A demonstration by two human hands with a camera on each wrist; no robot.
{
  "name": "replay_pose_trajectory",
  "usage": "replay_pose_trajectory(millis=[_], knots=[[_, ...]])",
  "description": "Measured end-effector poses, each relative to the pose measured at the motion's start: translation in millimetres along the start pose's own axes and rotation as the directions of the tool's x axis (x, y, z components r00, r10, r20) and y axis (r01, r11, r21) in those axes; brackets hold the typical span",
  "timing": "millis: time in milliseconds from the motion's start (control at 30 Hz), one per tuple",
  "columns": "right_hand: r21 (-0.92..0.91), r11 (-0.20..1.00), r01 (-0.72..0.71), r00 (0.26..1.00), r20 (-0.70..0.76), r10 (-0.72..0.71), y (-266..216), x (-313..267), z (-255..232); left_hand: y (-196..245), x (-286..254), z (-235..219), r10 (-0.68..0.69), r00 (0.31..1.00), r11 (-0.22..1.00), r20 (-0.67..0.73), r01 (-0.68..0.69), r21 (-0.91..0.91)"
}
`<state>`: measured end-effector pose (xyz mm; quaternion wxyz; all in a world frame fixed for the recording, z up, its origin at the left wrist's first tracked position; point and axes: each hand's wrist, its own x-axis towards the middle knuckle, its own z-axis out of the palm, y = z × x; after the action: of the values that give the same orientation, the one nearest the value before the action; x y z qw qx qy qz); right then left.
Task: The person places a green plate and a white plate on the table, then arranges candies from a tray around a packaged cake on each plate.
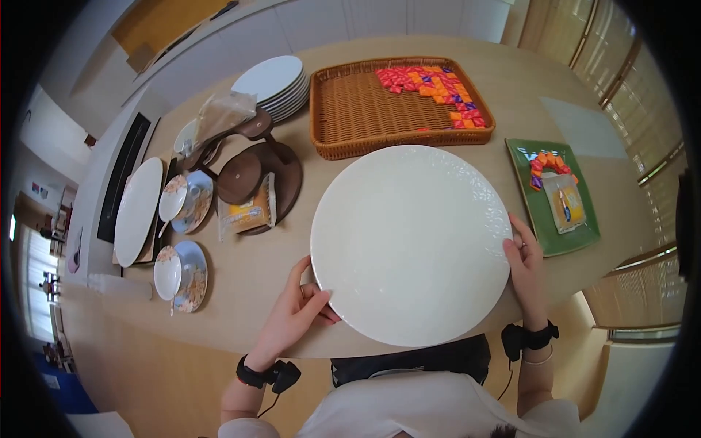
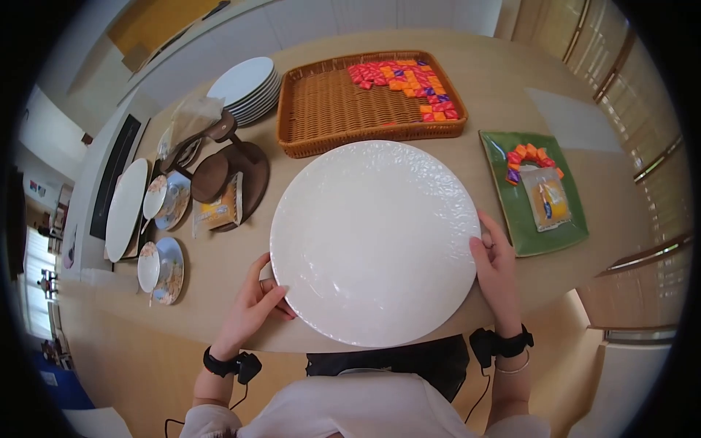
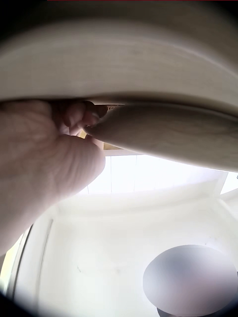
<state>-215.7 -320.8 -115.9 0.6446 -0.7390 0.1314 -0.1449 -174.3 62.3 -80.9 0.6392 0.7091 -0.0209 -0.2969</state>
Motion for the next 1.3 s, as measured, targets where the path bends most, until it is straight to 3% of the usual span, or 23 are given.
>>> replay_pose_trajectory(millis=[200, 267, 300, 333, 400, 467, 567, 600, 667, 733, 800, 933, 1000, 1033, 1067, 1100, 1133, 1200, 1267, 1300], knots=[[0.0, 1.0, 0.025, 0.998, -0.052, -0.025, -5.8, -4.5, -1.9, 11.5, -2.5, -10.6, -0.008, 0.996, 0.993, 0.094, -0.003, 0.12], [-0.046, 0.998, 0.031, 0.996, -0.087, -0.035, -6.5, -6.6, -5.2, 12.9, -0.6, -14.7, 0.023, 0.998, 0.978, 0.051, -0.033, 0.208], [-0.118, 0.986, 0.12, 0.979, -0.149, -0.137, -3.3, -7.4, -3.9, 16.2, 0.1, -15.7, 0.027, 0.997, 0.976, 0.073, -0.042, 0.212], [-0.128, 0.985, 0.118, 0.976, -0.17, -0.139, -2.3, -12.0, -5.8, 19.7, 0.3, -16.0, 0.037, 0.999, 0.961, 0.03, -0.043, 0.273], [-0.333, 0.921, 0.2, 0.946, -0.177, -0.27, -3.1, -21.3, -14.0, 19.6, 4.0, -17.9, 0.055, 0.998, 0.943, 0.009, -0.055, 0.33], [-0.357, 0.903, 0.239, 0.937, -0.159, -0.311, -16.5, -35.1, -22.6, 16.0, 4.0, -18.9, 0.261, 0.961, 0.77, -0.089, -0.152, 0.62], [-0.471, 0.846, 0.25, 0.966, 0.058, -0.253, -42.3, -50.9, -47.1, 34.7, -7.4, -5.8, 0.298, 0.932, 0.734, -0.206, -0.086, 0.673], [-0.471, 0.844, 0.257, 0.964, 0.06, -0.26, -50.4, -51.4, -55.8, 40.6, -10.5, 0.3, 0.306, 0.916, 0.717, -0.259, -0.043, 0.695], [-0.482, 0.758, 0.44, 0.893, 0.324, -0.313, -66.1, -50.9, -69.7, 51.3, -14.2, 17.1, 0.372, 0.885, 0.714, -0.281, -0.079, 0.696], [-0.469, 0.75, 0.467, 0.876, 0.36, -0.32, -71.0, -46.6, -75.8, 58.7, -15.2, 27.7, 0.418, 0.873, 0.685, -0.25, -0.123, 0.718], [-0.351, 0.698, 0.624, 0.751, 0.515, -0.413, -62.3, -40.3, -81.5, 64.3, -12.6, 42.7, 0.447, 0.862, 0.675, -0.24, -0.149, 0.723], [-0.325, 0.669, 0.668, 0.702, 0.573, -0.423, -57.8, -36.7, -82.6, 76.7, -7.2, 75.8, 0.538, 0.836, 0.554, -0.114, -0.248, 0.795], [-0.31, 0.582, 0.752, 0.624, 0.621, -0.475, -57.2, -38.2, -81.3, 83.0, -10.9, 87.9, 0.572, 0.817, 0.512, -0.071, -0.288, 0.809], [-0.311, 0.586, 0.749, 0.628, 0.617, -0.475, -65.2, -41.0, -80.7, 86.3, -15.5, 91.8, 0.668, 0.743, 0.472, -0.039, -0.382, 0.794], [-0.314, 0.491, 0.813, 0.577, 0.552, -0.602, -83.8, -46.8, -81.7, 90.7, -22.0, 95.2, 0.751, 0.66, 0.422, -0.009, -0.469, 0.776], [-0.33, 0.388, 0.86, 0.507, 0.483, -0.713, -102.3, -54.2, -82.8, 98.6, -31.2, 99.0, 0.787, 0.616, 0.413, -0.018, -0.506, 0.757], [-0.301, 0.287, 0.909, 0.395, 0.41, -0.822, -117.7, -62.5, -85.3, 103.0, -37.0, 95.6, 0.783, 0.622, 0.412, -0.008, -0.508, 0.756], [-0.299, 0.176, 0.938, 0.273, 0.325, -0.905, -140.1, -79.6, -82.8, 111.8, -43.3, 86.9, 0.945, 0.304, 0.137, 0.119, -0.699, 0.702], [-0.334, 0.055, 0.941, 0.114, 0.161, -0.98, -154.1, -95.2, -65.7, 124.3, -47.1, 84.5, 0.971, 0.197, 0.048, 0.133, -0.709, 0.703], [-0.29, 0.025, 0.957, 0.105, 0.263, -0.959, -165.5, -103.7, -74.5, 131.3, -43.8, 83.2, 0.978, 0.174, 0.05, 0.115, -0.73, 0.682]])
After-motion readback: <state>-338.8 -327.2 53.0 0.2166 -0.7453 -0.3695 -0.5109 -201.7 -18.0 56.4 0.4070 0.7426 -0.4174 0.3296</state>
